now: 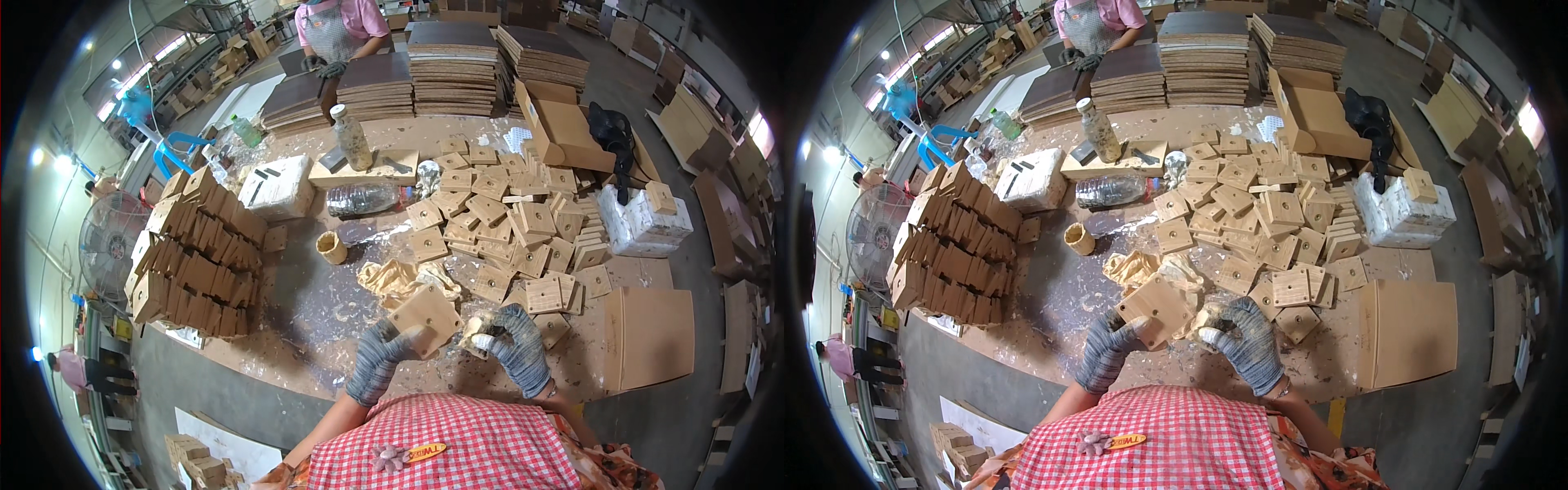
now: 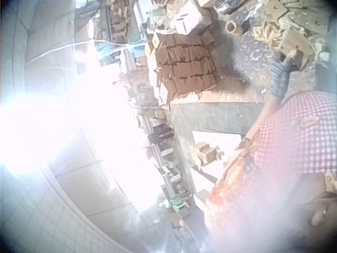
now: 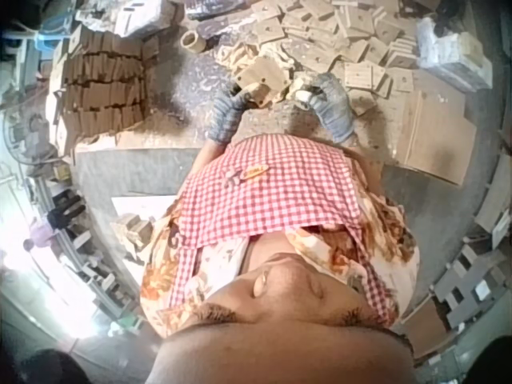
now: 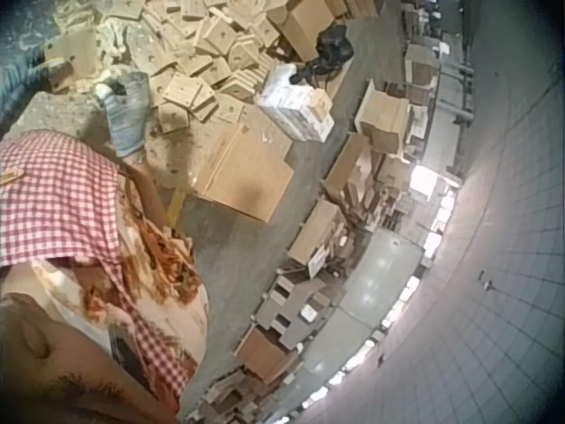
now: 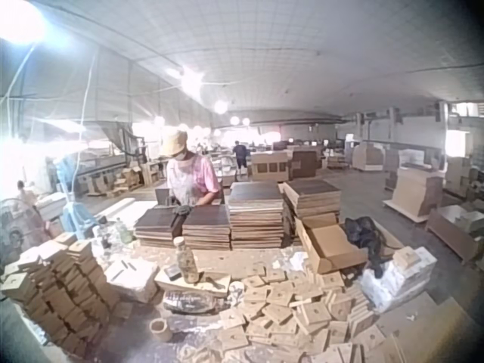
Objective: The person picks up square wooden blocks with holes from a table and places them onto stacks, occasionally wiping or handling a piece of cloth.
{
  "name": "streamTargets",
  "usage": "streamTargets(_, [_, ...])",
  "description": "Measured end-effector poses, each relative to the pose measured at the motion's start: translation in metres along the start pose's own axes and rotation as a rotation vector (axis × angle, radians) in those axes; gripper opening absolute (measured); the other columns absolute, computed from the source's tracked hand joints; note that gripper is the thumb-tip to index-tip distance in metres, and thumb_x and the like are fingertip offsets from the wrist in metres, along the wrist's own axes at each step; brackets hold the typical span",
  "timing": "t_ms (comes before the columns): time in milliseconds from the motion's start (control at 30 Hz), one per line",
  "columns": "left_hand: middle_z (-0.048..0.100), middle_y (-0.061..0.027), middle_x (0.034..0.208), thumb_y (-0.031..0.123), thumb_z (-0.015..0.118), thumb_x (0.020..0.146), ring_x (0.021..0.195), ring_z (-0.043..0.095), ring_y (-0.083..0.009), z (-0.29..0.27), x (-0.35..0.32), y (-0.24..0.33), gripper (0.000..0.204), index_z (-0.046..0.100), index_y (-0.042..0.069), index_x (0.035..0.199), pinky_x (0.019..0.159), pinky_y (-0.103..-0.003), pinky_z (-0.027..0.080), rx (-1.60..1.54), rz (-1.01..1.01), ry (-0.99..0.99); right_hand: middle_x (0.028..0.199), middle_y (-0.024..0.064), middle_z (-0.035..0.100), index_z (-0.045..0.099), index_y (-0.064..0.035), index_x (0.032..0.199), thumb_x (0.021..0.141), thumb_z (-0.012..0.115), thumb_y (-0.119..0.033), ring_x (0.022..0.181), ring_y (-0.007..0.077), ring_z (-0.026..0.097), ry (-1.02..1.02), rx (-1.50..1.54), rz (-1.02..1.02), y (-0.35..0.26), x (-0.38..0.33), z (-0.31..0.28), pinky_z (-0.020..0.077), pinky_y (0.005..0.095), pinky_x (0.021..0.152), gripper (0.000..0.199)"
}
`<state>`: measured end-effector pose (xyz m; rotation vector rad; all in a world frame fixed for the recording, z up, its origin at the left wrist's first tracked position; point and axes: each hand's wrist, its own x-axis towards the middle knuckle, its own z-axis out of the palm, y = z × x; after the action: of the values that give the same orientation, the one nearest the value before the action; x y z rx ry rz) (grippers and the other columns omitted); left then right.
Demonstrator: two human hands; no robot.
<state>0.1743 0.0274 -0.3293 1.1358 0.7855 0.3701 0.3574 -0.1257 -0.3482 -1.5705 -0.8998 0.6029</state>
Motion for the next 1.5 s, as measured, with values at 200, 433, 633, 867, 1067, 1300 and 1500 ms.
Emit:
streamTargets(200, [0.065, -0.0116, 0.098, 0.027, 0.074, 0.081, 0.083, 0.065, -0.0172, 0.006, 0.005, -0.009, 0.05, 0.058, -0.007, 0.112, 0.069, -0.029, 0.056, -0.134, 0.002, 0.013, 0.089, 0.0054, 0.062, 0.068, -0.0052, 0.099, 0.072, 0.078, -0.016, 0.088, 0.0194, 0.058, -0.032, -0.125, -0.287, -0.013, -0.008, 0.024, 0.0489, 0.0328, 0.076, 0.03])
streamTargets(433, [0.063, -0.0109, 0.103, 0.029, 0.072, 0.081, 0.087, 0.063, -0.0177, 0.005, 0.004, -0.007, 0.051, 0.056, -0.005, 0.116, 0.073, -0.03, 0.055, -0.114, -0.044, 0.002, 0.085, 0.0073, 0.059, 0.067, -0.0065, 0.098, 0.074, 0.076, -0.018, 0.08, 0.0223, 0.057, -0.044, -0.242, -0.4, -0.01, 0.002, 0.028, 0.0487, 0.0345, 0.072, 0.027])
streamTargets(633, [0.064, -0.012, 0.103, 0.032, 0.072, 0.079, 0.09, 0.064, -0.0197, 0.005, 0.002, -0.009, 0.056, 0.055, -0.005, 0.118, 0.075, -0.031, 0.055, -0.209, -0.029, -0.028, 0.091, 0.0079, 0.058, 0.069, -0.0035, 0.092, 0.072, 0.075, -0.017, 0.081, 0.0204, 0.058, 0.112, -0.169, -0.151, -0.011, 0.012, 0.012, 0.0484, 0.032, 0.075, 0.025])
streamTargets(867, [0.065, -0.0077, 0.093, 0.038, 0.069, 0.081, 0.084, 0.063, -0.0142, -0.011, 0.005, -0.005, 0.052, 0.061, -0.004, 0.111, 0.073, -0.028, 0.053, -0.021, -0.087, -0.122, 0.091, 0.0086, 0.058, 0.069, -0.0016, 0.09, 0.073, 0.074, -0.018, 0.084, 0.0209, 0.058, 0.104, -0.3, -0.139, 0.003, 0.017, 0.003, 0.048, 0.0317, 0.076, 0.025])
streamTargets(1067, [0.064, -0.0043, 0.089, 0.035, 0.071, 0.08, 0.08, 0.06, -0.0118, -0.007, 0.004, -0.013, 0.047, 0.063, -0.002, 0.109, 0.074, -0.025, 0.049, 0.016, -0.167, -0.097, 0.091, 0.0055, 0.058, 0.066, -0.0031, 0.098, 0.073, 0.077, -0.012, 0.083, 0.0156, 0.059, 0.199, -0.065, -0.141, -0.002, 0.015, 0.005, 0.0501, 0.0289, 0.074, 0.028])
streamTargets(1300, [0.066, -0.0049, 0.098, 0.02, 0.072, 0.082, 0.087, 0.062, -0.011, -0.004, 0.008, -0.013, 0.042, 0.058, 0.0, 0.116, 0.072, -0.023, 0.05, -0.226, -0.133, 0.004, 0.091, 0.0078, 0.061, 0.065, -0.0027, 0.096, 0.072, 0.079, -0.015, 0.082, 0.015, 0.063, -0.121, -0.159, -0.255, -0.019, -0.003, 0.031, 0.0535, 0.0268, 0.073, 0.031])
streamTargets(1500, [0.064, -0.0073, 0.102, 0.028, 0.073, 0.079, 0.088, 0.06, -0.0134, -0.003, 0.008, -0.015, 0.053, 0.055, -0.001, 0.119, 0.075, -0.025, 0.05, -0.142, -0.136, 0.037, 0.087, 0.0106, 0.059, 0.063, -0.0007, 0.09, 0.072, 0.079, -0.02, 0.073, 0.0204, 0.062, -0.122, -0.162, -0.256, -0.006, -0.006, 0.048, 0.0521, 0.0317, 0.063, 0.03])
